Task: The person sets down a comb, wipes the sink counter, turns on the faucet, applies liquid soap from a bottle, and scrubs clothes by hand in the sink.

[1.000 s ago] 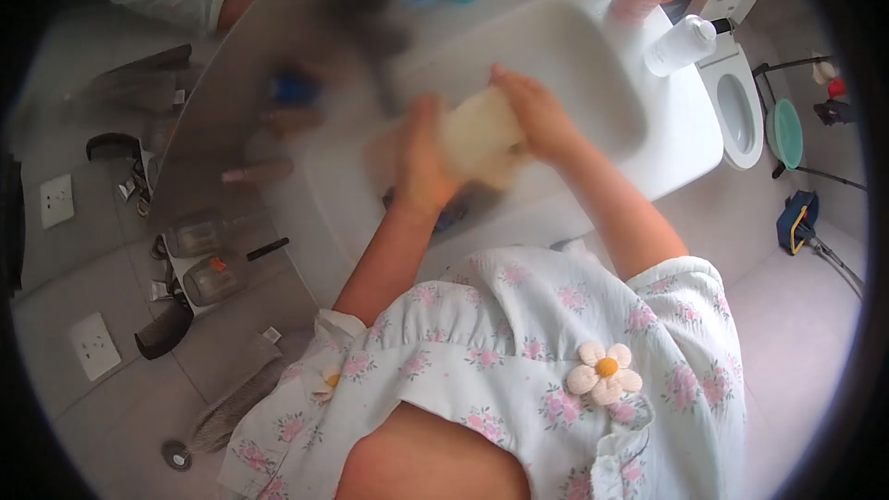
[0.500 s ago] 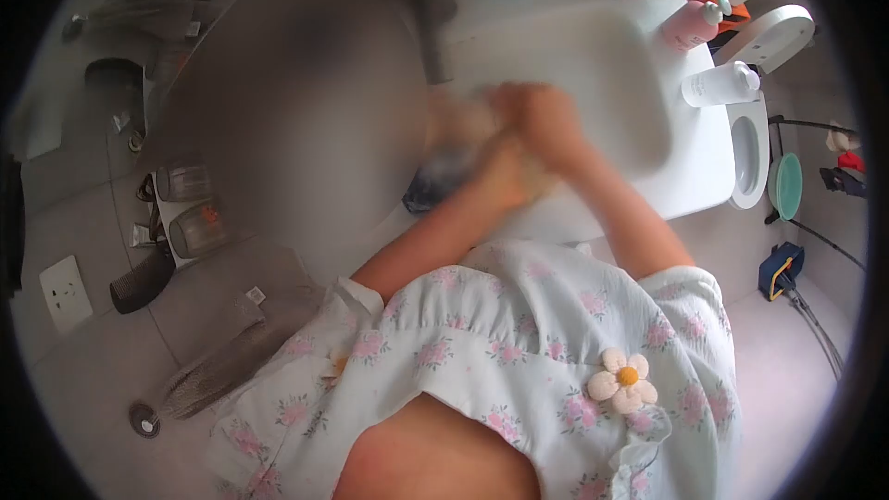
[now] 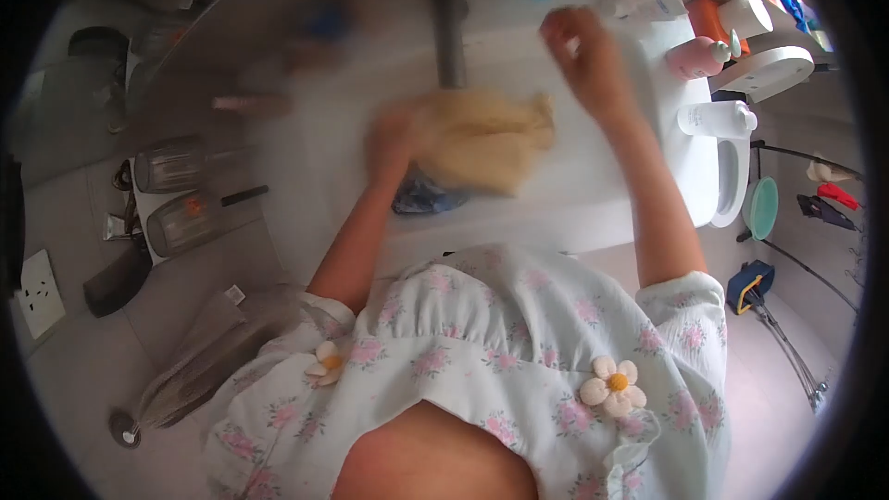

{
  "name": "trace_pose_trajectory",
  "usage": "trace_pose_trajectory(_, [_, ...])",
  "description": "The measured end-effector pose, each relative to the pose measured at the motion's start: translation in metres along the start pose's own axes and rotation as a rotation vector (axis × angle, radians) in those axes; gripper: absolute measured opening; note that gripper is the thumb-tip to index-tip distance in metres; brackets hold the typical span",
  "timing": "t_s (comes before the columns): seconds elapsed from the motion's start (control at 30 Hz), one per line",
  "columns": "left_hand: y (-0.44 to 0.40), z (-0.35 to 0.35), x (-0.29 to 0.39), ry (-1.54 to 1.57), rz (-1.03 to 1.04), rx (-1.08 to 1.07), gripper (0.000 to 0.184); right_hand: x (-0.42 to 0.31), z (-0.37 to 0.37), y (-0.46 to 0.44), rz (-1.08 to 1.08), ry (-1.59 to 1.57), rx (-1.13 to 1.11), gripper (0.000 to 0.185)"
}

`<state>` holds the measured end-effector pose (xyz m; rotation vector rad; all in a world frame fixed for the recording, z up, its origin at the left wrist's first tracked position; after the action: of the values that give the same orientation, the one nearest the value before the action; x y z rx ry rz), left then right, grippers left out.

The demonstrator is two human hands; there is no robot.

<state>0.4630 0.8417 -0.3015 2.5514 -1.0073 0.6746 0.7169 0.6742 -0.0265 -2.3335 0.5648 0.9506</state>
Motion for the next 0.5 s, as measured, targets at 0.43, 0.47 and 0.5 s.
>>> trace_pose_trajectory(0.43, [0.006,0.063,0.149,-0.462,0.377,-0.291,0.069,-0.160,-0.006,-0.063,-0.432,0.186,-0.010,0.022])
trace_pose_trajectory(0.47, [0.003,0.050,0.161,-0.479,0.355,-0.330,0.067,-0.153,-0.001,-0.063,-0.449,0.185,-0.039,0.023])
trace_pose_trajectory(0.5, [0.001,0.044,0.167,-0.496,0.339,-0.362,0.064,-0.142,0.006,-0.057,-0.477,0.237,-0.013,0.020])
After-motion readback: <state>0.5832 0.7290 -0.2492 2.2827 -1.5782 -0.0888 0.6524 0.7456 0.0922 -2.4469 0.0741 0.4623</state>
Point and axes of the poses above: each hand's wrist, its own y-axis away from the middle knuckle, its own z-axis out of the palm, x = y × z, the point moved 10 cm from there along -y, towards the middle knuckle, and after that the axes turned 6 degrees about -y, right-handed, at the moved point
